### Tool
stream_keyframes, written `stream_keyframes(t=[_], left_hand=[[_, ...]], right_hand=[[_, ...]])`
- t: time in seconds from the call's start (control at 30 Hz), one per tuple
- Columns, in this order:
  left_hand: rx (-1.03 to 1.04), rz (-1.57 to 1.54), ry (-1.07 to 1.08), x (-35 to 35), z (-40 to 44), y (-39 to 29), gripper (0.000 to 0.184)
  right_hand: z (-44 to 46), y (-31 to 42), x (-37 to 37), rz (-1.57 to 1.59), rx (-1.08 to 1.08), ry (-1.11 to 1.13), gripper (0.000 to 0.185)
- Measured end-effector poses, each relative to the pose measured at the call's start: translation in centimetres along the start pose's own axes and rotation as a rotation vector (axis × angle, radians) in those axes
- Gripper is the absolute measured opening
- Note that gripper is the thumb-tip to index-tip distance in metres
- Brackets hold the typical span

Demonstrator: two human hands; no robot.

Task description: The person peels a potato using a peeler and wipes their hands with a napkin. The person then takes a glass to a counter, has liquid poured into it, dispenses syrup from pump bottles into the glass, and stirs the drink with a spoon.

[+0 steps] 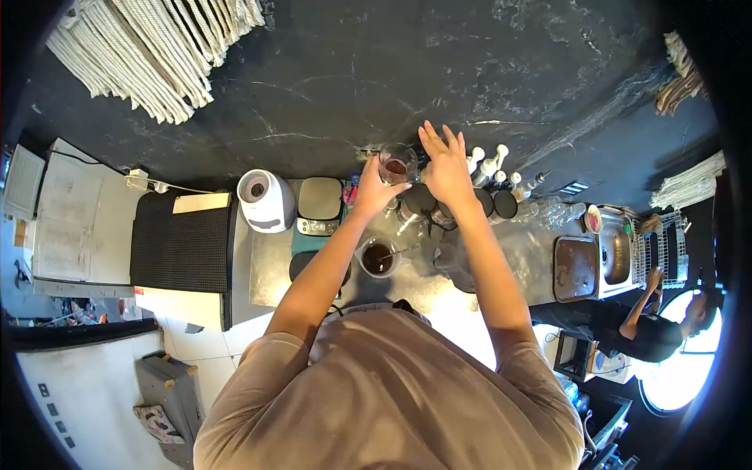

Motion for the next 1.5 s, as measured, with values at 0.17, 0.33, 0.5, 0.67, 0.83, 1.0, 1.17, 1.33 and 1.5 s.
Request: stream_keyframes(t=[0.17,0.33,0.5,0.67,0.83,1.0,1.17,1.33,1.5], left_hand=[[-0.007,0.025,-0.021,-0.1,0.0,0.0,0.084],[-0.031,0.022,0.010,-0.2,0.4,0.0,0.083],[-0.035,0.041,0.022,-0.6,0.3,-0.1,0.084],[0.030,-0.021,-0.022,-0.7,0.0,-0.5,0.084],[-0.012,-0.018,0.064,-0.5,0.4,-0.8,0.083],[0.049,0.016,0.034,-1.2,-0.2,-0.3,0.080],[0.012,0.049,0.025,-3.2,-2.5,0.0,0.075],[0.018,0.175,0.004,-7.0,-5.4,-1.8,0.075],[0.064,-0.174,-0.055,-9.6,-8.8,-1.4,0.080]], right_hand=[[-1.3,0.0,1.1,-0.037,0.042,0.020,0.082],[-1.9,0.4,2.7,-0.087,0.017,0.013,0.087],[-2.1,0.7,3.3,-0.136,0.019,0.046,0.086],[-2.1,0.2,3.3,0.004,0.056,0.101,0.081],[-1.2,0.4,1.3,0.086,0.047,0.033,0.078],[-4.5,1.7,-3.8,0.405,0.118,-0.111,0.073],[-12.4,1.7,-5.0,0.697,0.296,-0.029,0.057],[-18.7,-0.5,-4.3,0.825,0.427,-0.032,0.048],[-22.6,-1.2,-1.5,0.899,0.542,0.009,0.040]])
Point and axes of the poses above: each hand's wrist, its own z-axis towards the middle knuckle, its own x-axis out of the palm, y = z × x, the point moved 8 cm from there along z, towards the middle knuckle, and after that the axes turned 6 degrees about x, right-handed, at the moved point
